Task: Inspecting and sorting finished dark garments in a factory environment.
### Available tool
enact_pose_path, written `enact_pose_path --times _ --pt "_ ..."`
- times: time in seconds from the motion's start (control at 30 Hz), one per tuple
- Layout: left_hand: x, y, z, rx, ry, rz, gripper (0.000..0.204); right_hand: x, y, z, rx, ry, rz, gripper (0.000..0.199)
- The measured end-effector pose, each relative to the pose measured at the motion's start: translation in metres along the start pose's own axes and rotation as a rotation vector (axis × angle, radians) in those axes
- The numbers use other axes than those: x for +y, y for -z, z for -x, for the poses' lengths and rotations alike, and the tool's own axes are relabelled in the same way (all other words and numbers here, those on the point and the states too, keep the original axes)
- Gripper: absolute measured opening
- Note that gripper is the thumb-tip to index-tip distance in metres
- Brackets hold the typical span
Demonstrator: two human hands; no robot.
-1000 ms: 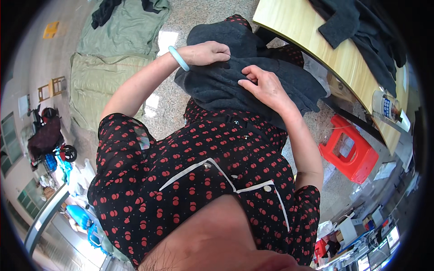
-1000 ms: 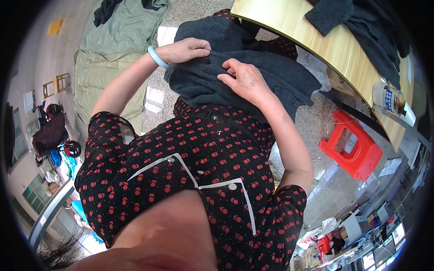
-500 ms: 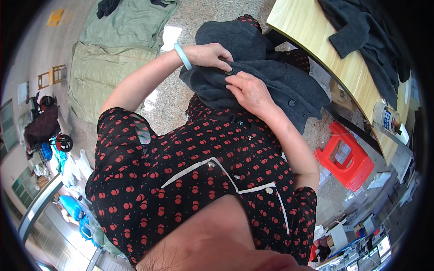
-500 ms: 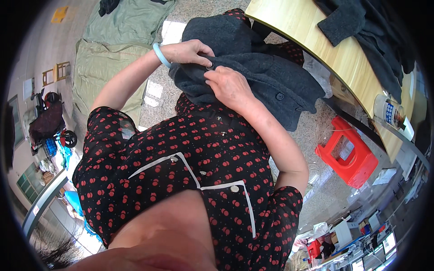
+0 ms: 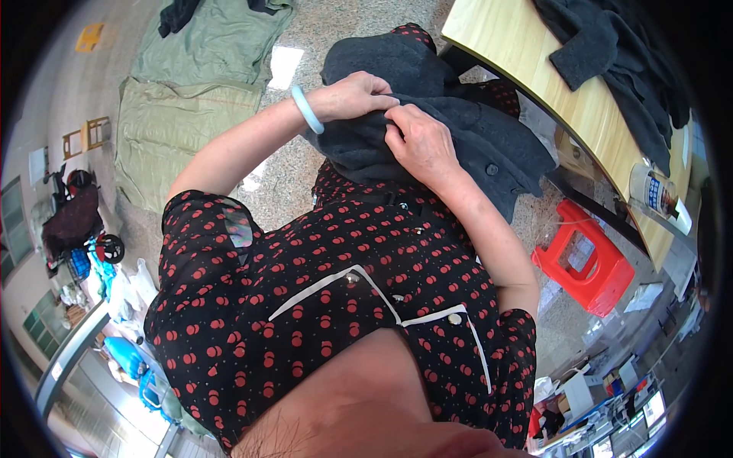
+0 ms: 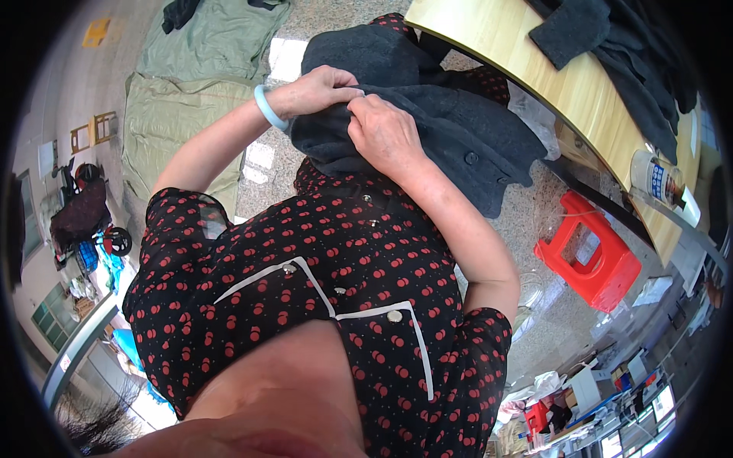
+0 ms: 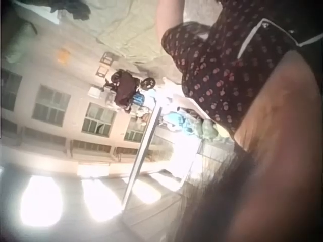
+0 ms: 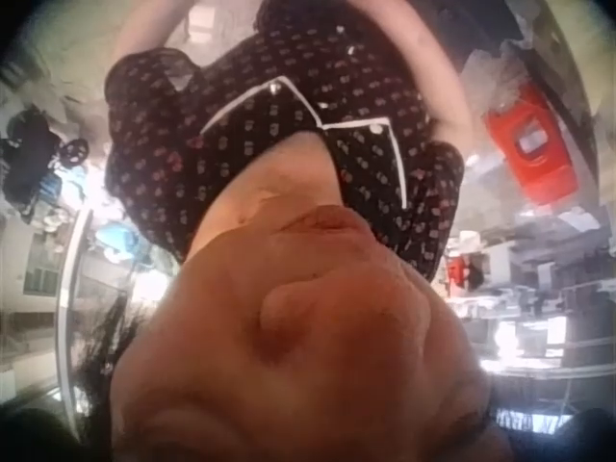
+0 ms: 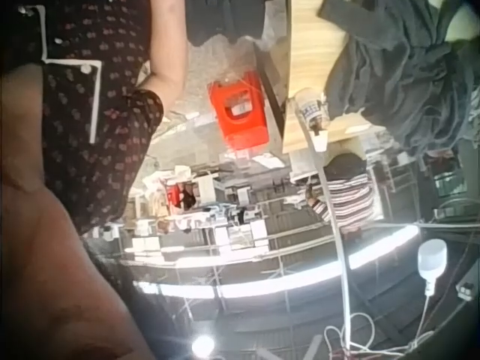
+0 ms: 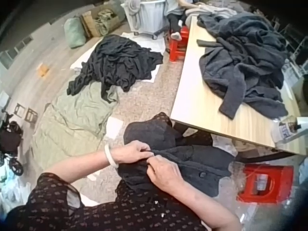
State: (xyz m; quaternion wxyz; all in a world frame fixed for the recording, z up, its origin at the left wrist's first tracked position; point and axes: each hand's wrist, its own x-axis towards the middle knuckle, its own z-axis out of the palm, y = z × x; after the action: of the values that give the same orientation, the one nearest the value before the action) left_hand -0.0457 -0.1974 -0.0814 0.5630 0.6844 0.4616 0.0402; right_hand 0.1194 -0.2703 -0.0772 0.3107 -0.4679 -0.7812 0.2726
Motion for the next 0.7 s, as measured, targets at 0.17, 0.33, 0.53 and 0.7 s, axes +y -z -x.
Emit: enact_pose_path --times 0.17,0.33,0.53,0.7 --pt "-0.006 -0.004 -0.003 0.0 0.098 0.075 0.025 0.007 -0.006 0.001 0.028 0.003 0.052 0.011" --pt "-0.015 -0.003 0.001 0.005 0.134 0.234 0.027 0.01 -0.006 -0.004 0.047 -0.024 0.098 0.013" --pt "-0.002 -0.005 0.009 0.038 -0.237 -0.285 0.027 0.017 -0.007 0.006 -0.026 -0.006 0.292 0.012" --pt "0.0 -0.013 0.017 0.023 -0.259 -0.49 0.031 0.022 -0.009 0.007 0.012 0.044 0.294 0.009"
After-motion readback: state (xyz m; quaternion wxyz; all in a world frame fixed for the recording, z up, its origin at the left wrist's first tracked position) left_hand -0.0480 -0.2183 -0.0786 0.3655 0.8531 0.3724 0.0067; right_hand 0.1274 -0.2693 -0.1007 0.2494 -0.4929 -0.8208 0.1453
